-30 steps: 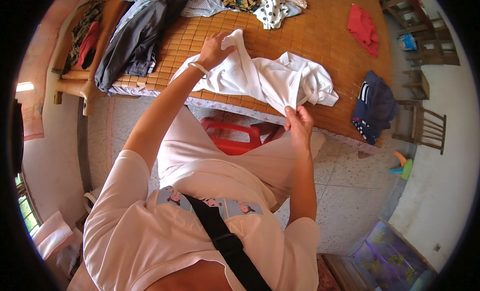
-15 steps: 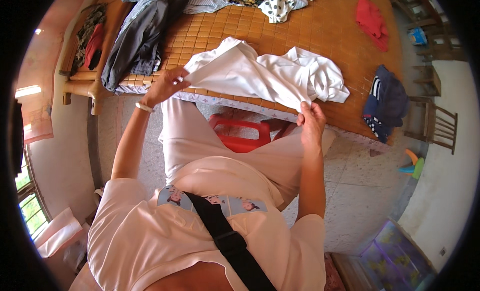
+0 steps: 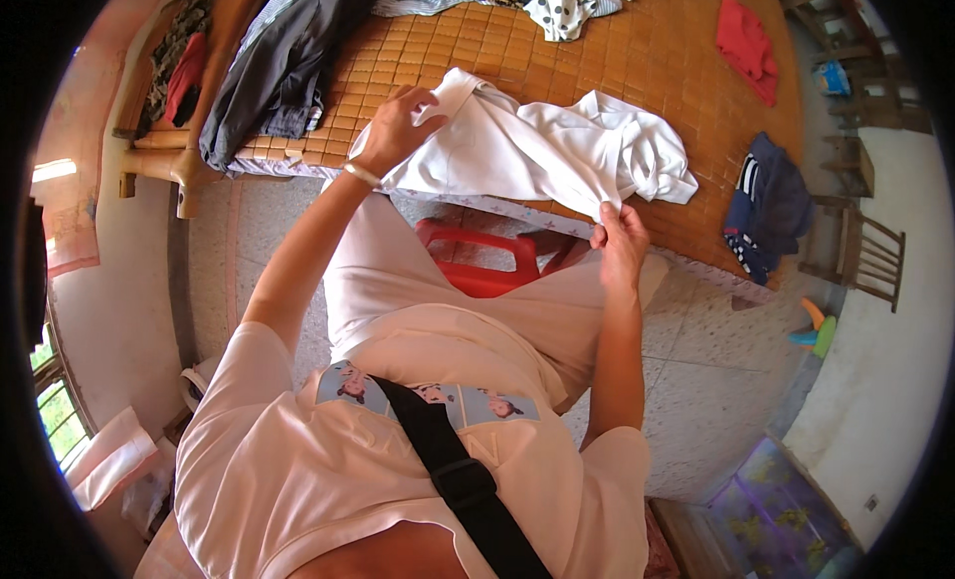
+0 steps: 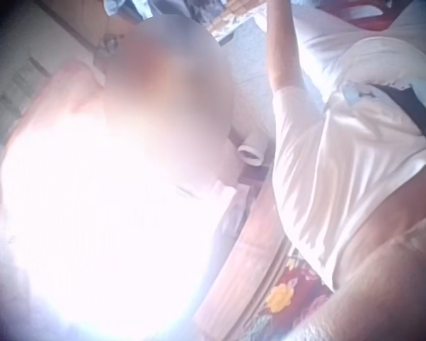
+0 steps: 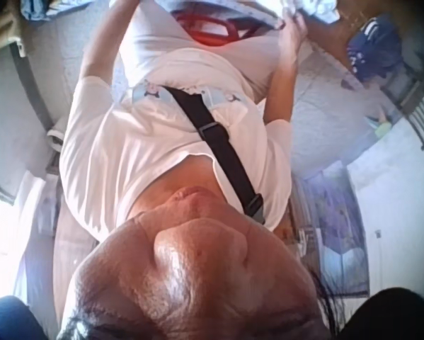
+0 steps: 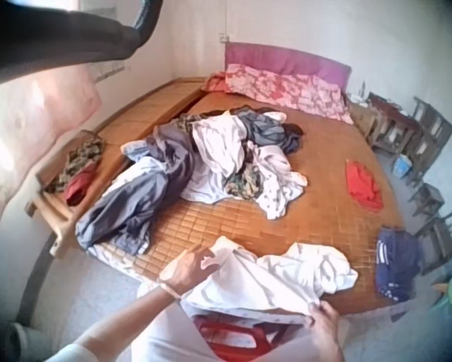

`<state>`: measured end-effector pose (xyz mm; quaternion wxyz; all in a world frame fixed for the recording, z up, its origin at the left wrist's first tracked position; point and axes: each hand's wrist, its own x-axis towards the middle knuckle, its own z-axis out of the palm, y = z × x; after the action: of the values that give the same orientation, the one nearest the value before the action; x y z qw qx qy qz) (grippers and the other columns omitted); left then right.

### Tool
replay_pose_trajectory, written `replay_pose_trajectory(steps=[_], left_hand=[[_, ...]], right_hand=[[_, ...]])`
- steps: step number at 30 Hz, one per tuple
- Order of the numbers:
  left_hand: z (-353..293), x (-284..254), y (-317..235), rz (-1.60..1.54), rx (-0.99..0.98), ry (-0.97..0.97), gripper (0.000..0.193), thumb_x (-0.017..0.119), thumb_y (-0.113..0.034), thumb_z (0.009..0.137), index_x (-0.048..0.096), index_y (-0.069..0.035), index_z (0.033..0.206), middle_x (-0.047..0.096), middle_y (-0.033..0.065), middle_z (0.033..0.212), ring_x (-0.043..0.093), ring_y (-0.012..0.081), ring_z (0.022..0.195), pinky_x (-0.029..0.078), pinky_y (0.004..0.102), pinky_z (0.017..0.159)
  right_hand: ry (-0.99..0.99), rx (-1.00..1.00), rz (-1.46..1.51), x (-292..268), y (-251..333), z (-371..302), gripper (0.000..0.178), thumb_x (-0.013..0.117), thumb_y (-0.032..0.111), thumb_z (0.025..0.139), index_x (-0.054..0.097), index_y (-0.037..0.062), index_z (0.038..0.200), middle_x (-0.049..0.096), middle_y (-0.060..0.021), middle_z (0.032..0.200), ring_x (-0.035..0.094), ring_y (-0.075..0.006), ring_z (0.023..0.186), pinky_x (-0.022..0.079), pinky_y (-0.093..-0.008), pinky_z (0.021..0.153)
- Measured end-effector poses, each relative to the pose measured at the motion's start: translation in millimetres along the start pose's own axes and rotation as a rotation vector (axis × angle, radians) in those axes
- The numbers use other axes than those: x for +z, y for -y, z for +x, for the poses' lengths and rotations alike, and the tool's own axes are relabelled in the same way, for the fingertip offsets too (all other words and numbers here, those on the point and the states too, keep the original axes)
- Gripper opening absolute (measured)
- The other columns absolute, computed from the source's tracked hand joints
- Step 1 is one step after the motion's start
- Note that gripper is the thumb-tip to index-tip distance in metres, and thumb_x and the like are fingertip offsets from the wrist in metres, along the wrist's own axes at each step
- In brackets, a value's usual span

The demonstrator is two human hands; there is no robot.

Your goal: The person wipes a small plastic stool with a cloth, then sits on a red stool and folds several pieces of clothing from a pile on a bed. They fold a blue shirt, a dark garment, a white shirt, and a patterned garment, stacking them on the bed.

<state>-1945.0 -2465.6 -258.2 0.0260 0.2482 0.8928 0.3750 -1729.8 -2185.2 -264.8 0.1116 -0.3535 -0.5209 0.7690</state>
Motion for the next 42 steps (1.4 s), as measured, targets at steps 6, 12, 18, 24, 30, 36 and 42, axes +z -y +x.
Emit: replay_pose_trajectory(steps=[6, 12, 18, 24, 30, 36, 42], left_hand=[[34.2, 38.8, 16.1, 0.200, -0.037, -0.045, 0.021, 0.062, -0.024, 0.077, 0.064, -0.007, 0.089, 0.063, 0.0133, 0.095, 0.061, 0.0342, 0.085, 0.050, 0.0431, 0.076], [30.1, -29.3, 14.0, -0.774, -0.504, -0.161, 0.026, 0.047, -0.018, 0.086, 0.061, 0.003, 0.091, 0.065, 0.0156, 0.086, 0.063, 0.0244, 0.081, 0.050, 0.0374, 0.076], [-29.2, -64.7, 38.0, -1.259, -0.775, -0.075, 0.031, 0.049, -0.021, 0.090, 0.058, 0.006, 0.100, 0.063, 0.0153, 0.092, 0.062, 0.0237, 0.087, 0.050, 0.0331, 0.081], [-86.4, -41.5, 50.8, -0.978, -0.805, 0.144, 0.033, 0.061, -0.025, 0.088, 0.061, 0.006, 0.100, 0.065, 0.0100, 0.086, 0.062, 0.0137, 0.069, 0.050, 0.0262, 0.061], [-86.8, -40.6, 50.0, -0.892, -0.586, 0.106, 0.023, 0.061, -0.017, 0.087, 0.061, 0.003, 0.097, 0.061, 0.0038, 0.081, 0.054, 0.0101, 0.073, 0.043, 0.0226, 0.071], [-81.7, -39.7, 61.0, -1.010, -0.697, 0.173, 0.038, 0.057, -0.008, 0.085, 0.049, 0.002, 0.121, 0.061, 0.0067, 0.099, 0.058, 0.0123, 0.088, 0.048, 0.0238, 0.077], [-72.3, -44.2, 18.1, -0.958, -0.624, 0.053, 0.042, 0.049, -0.007, 0.090, 0.045, -0.005, 0.132, 0.062, 0.0072, 0.100, 0.059, 0.0116, 0.088, 0.048, 0.0232, 0.079]], right_hand=[[0.012, -0.027, -0.028, -2.7, 4.0, -5.8, 0.013, 0.064, 0.014, 0.087, 0.057, 0.0037, 0.085, 0.050, 0.0012, 0.065, 0.044, -0.0073, 0.050, 0.033, -0.0224, 0.044], [-0.025, -0.166, 0.093, -5.8, 38.7, -1.8, 0.014, 0.063, 0.016, 0.089, 0.055, 0.0049, 0.085, 0.051, 0.0012, 0.070, 0.042, -0.0069, 0.054, 0.034, -0.0225, 0.048], [-0.014, -0.115, 0.112, -12.6, 29.3, 3.6, 0.013, 0.063, 0.015, 0.088, 0.055, 0.0059, 0.085, 0.049, 0.0027, 0.070, 0.042, -0.0077, 0.056, 0.033, -0.0231, 0.049], [-0.078, -0.070, 0.100, -9.0, 22.0, 0.5, 0.012, 0.063, 0.015, 0.088, 0.056, 0.0058, 0.087, 0.049, 0.0026, 0.070, 0.041, -0.0073, 0.056, 0.033, -0.0230, 0.050], [-0.101, -0.063, 0.081, -17.8, 23.4, -2.1, 0.012, 0.063, 0.016, 0.089, 0.056, 0.0052, 0.089, 0.050, 0.0019, 0.070, 0.041, -0.0072, 0.056, 0.032, -0.0230, 0.049], [-0.088, -0.066, 0.077, -17.1, 22.6, -4.2, 0.013, 0.063, 0.016, 0.088, 0.056, 0.0050, 0.088, 0.052, 0.0010, 0.071, 0.043, -0.0079, 0.055, 0.033, -0.0232, 0.049], [-0.070, -0.131, 0.019, -23.9, 23.4, -6.3, 0.012, 0.064, 0.013, 0.088, 0.056, 0.0037, 0.088, 0.053, -0.0001, 0.071, 0.043, -0.0080, 0.053, 0.034, -0.0228, 0.047]])
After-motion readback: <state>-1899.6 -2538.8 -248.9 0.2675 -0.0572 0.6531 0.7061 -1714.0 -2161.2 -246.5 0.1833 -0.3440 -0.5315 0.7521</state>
